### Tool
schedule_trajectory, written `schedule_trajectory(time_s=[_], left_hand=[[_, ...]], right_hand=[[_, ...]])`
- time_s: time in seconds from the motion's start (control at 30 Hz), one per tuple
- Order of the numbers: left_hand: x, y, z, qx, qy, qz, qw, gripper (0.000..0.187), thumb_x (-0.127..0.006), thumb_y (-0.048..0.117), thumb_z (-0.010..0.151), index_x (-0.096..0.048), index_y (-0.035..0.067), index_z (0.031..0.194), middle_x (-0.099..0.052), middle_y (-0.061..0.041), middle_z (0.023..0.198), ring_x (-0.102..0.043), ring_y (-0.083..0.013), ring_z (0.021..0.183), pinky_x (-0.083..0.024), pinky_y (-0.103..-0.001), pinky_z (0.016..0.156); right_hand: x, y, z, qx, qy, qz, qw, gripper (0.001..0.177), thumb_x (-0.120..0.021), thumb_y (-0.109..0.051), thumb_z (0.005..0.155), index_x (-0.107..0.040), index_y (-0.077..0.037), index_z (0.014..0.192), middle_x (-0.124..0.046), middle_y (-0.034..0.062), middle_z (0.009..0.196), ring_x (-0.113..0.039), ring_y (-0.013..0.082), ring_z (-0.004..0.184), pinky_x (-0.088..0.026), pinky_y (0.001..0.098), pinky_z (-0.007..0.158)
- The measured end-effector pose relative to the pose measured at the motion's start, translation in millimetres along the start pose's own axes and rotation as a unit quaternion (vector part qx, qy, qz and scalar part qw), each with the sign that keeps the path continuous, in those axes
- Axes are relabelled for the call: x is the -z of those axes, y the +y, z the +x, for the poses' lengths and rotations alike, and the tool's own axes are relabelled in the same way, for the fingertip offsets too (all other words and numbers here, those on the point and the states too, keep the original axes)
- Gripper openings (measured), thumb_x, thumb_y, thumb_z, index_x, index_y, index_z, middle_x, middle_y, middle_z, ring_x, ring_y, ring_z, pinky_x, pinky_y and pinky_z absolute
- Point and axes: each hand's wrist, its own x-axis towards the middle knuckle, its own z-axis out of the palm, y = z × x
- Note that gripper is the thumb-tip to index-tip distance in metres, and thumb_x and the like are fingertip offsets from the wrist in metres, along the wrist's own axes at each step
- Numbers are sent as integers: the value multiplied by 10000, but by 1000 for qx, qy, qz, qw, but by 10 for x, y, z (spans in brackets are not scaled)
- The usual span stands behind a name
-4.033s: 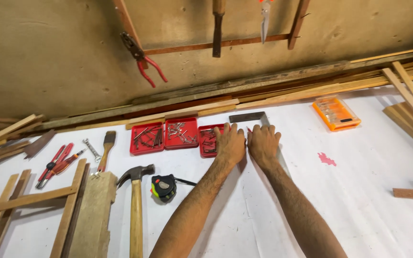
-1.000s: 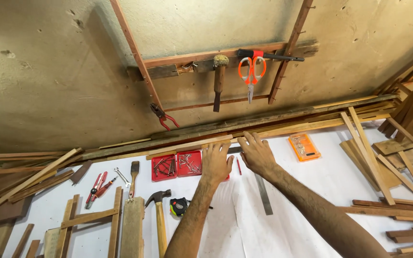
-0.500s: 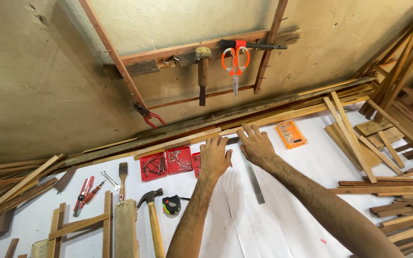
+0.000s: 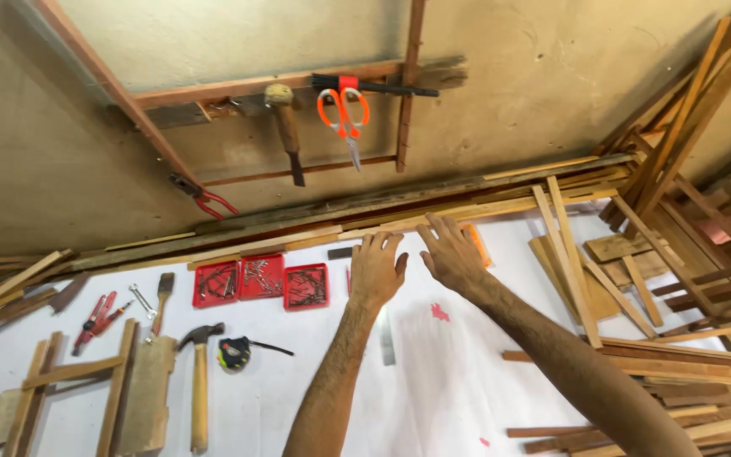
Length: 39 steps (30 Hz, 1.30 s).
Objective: Measure a strip of wood and sand it with a sanding block.
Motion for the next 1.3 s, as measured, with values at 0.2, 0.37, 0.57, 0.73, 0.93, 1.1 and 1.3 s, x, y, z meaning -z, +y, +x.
schedule_trajectory(time_s=[0.2,0.37,0.57,0.73,0.93,1.1,1.3], left_hand=[[-697,650,145,19,-23,3,1000,361,-758,219,873,-694,100,1208,-670,-83,1192,-587,-302,1111,-468,-496,882],[-1167,1231,422,31,-74,-20,997,331,-750,214,875,-708,104,1185,-683,-74,1174,-595,-299,1091,-471,-489,873],[-1986,1744,665,23,-127,-52,990,303,-750,222,882,-725,101,1158,-703,-77,1146,-605,-307,1087,-477,-490,883],[-2719,2131,722,17,-180,-63,982,296,-752,226,885,-734,98,1151,-707,-92,1127,-618,-325,1074,-502,-491,884],[-3574,2428,597,46,-241,-75,966,405,-748,219,873,-674,74,1243,-672,-137,1195,-628,-353,1090,-539,-486,895],[-3999,2617,399,109,-301,-105,942,794,-772,269,854,-368,64,1506,-550,-228,1330,-600,-423,1122,-540,-519,898],[-4196,2713,383,161,-284,-161,932,900,-777,297,877,-238,47,1553,-538,-272,1306,-602,-440,1139,-551,-509,905]], right_hand=[[75,969,-384,-4,5,31,999,538,-754,-230,858,-529,-90,1326,-442,168,1483,-432,379,1336,-491,577,928],[68,1698,-566,-23,-1,31,999,547,-750,-208,852,-532,-72,1336,-456,159,1474,-436,377,1350,-494,576,934],[-152,2549,-978,-46,-27,21,998,527,-766,-217,848,-550,-91,1312,-481,141,1452,-465,369,1322,-495,584,958],[-433,3227,-1368,-108,-87,32,990,522,-774,-223,860,-555,-103,1318,-482,124,1466,-463,365,1338,-494,586,961],[-807,3906,-1817,-163,-112,48,979,524,-751,-243,881,-541,-92,1337,-483,144,1443,-465,385,1318,-482,623,985],[-1079,4223,-2010,-239,-123,144,952,504,-732,-297,917,-531,-103,1337,-584,184,1310,-587,408,1213,-571,523,910],[-1117,4351,-2024,-280,-105,254,920,456,-742,-307,894,-587,-60,1244,-697,202,1104,-693,389,1002,-574,488,823]])
